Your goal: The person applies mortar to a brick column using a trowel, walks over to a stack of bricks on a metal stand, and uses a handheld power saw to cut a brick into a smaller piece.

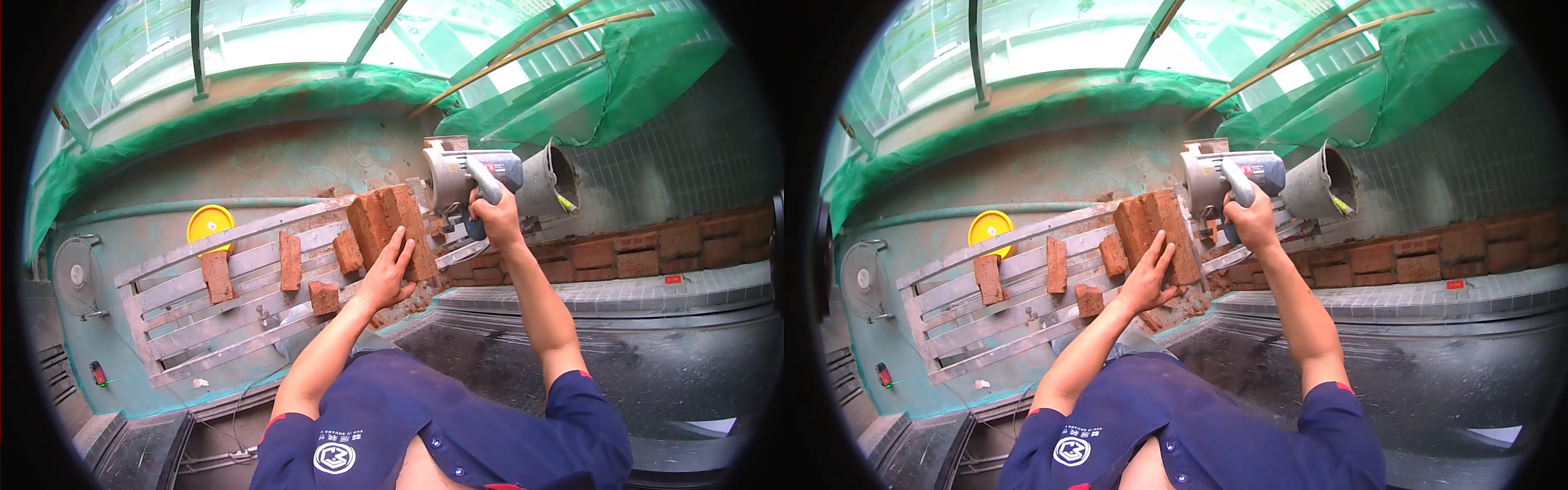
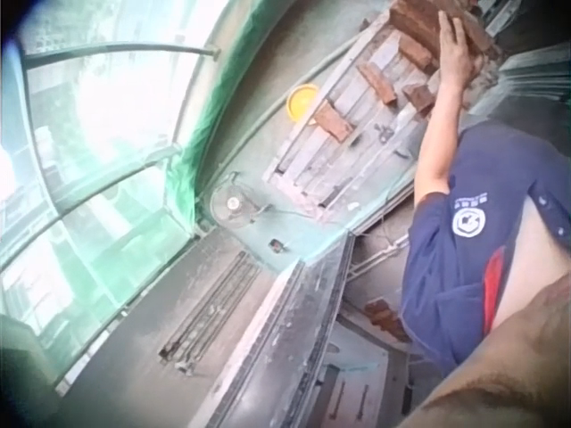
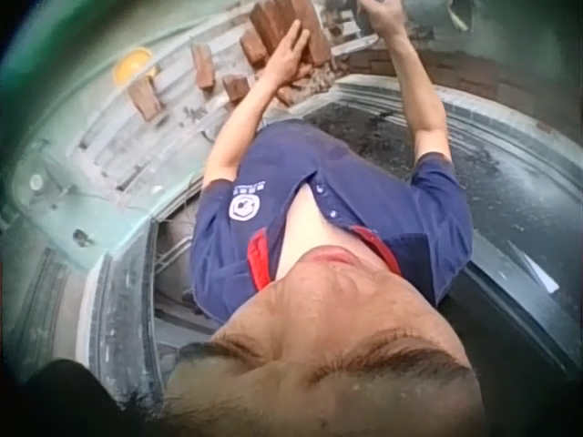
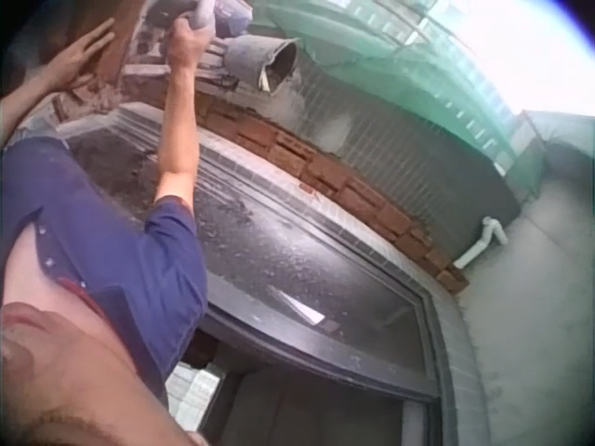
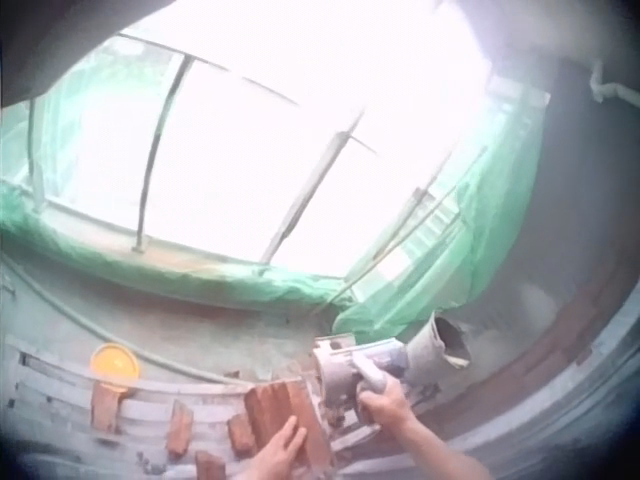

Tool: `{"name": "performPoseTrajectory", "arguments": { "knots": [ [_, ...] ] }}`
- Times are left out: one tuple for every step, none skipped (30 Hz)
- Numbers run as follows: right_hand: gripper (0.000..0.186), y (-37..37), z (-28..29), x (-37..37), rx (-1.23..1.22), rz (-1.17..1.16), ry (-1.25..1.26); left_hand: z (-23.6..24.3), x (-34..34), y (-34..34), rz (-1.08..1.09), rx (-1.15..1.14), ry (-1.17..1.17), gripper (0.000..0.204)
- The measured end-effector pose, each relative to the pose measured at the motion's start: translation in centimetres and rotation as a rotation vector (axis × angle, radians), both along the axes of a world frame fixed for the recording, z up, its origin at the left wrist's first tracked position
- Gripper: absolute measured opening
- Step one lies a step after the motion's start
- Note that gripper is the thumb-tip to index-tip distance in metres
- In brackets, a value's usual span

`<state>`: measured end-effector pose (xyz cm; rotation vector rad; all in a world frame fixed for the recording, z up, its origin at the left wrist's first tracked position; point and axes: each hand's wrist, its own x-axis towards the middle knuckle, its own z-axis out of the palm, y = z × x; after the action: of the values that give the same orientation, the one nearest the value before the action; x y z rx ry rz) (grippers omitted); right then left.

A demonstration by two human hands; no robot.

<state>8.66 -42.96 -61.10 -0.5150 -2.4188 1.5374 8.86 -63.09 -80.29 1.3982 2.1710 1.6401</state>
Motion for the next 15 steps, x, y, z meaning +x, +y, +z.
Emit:
{"name": "performPoseTrajectory", "arguments": {
  "knots": [
    [0.004,-0.3,-0.3,-0.5,0.021,0.007,-0.006,-0.1,0.0,0.0,-0.006,0.0,-0.013,0.09],
    [0.004,-0.5,-0.6,-0.9,0.043,0.014,-0.012,-0.2,0.0,0.0,-0.011,0.002,-0.025,0.089],
    [0.005,-0.7,-0.9,-1.0,0.06,0.023,-0.033,-0.2,0.1,-0.1,-0.001,0.008,-0.032,0.089],
    [0.005,-0.8,-1.1,-1.3,0.067,0.034,-0.04,-0.2,0.1,-0.1,0.001,0.024,-0.034,0.089],
    [0.005,-0.8,-1.2,-1.8,0.08,0.048,-0.04,-0.3,0.2,-0.1,0.004,0.04,-0.036,0.089],
    [0.006,-1.0,-1.4,-2.1,0.091,0.062,-0.04,-0.4,0.2,-0.2,0.013,0.045,-0.044,0.089],
    [0.006,-1.3,-1.4,-2.4,0.064,0.068,-0.037,-0.5,0.2,-0.2,0.014,0.053,-0.049,0.089],
    [0.006,-1.6,-1.5,-2.5,0.069,0.077,-0.045,-0.7,0.2,-0.2,0.016,0.062,-0.054,0.089],
    [0.006,-1.8,-1.6,-2.7,0.074,0.075,-0.049,-0.8,0.2,-0.3,0.026,0.064,-0.06,0.089],
    [0.006,-1.9,-1.7,-2.8,0.079,0.072,-0.053,-0.8,0.3,-0.3,0.023,0.071,-0.066,0.089],
    [0.007,-1.3,-2.3,-2.9,0.077,0.079,-0.047,-0.8,0.4,-0.2,0.019,0.079,-0.071,0.089],
    [0.007,-1.3,-2.4,-3.0,0.076,0.09,-0.053,-0.9,0.4,-0.2,0.03,0.078,-0.077,0.089],
    [0.007,-1.2,-2.5,-3.1,0.091,0.09,-0.053,-0.8,0.4,-0.2,0.025,0.083,-0.088,0.09],
    [0.007,-1.3,-2.7,-3.3,0.105,0.089,-0.053,-0.8,0.3,-0.3,0.019,0.088,-0.099,0.09],
    [0.007,-1.3,-2.8,-3.4,0.101,0.085,-0.046,-0.9,0.3,-0.3,0.019,0.087,-0.102,0.09]
  ]
}}
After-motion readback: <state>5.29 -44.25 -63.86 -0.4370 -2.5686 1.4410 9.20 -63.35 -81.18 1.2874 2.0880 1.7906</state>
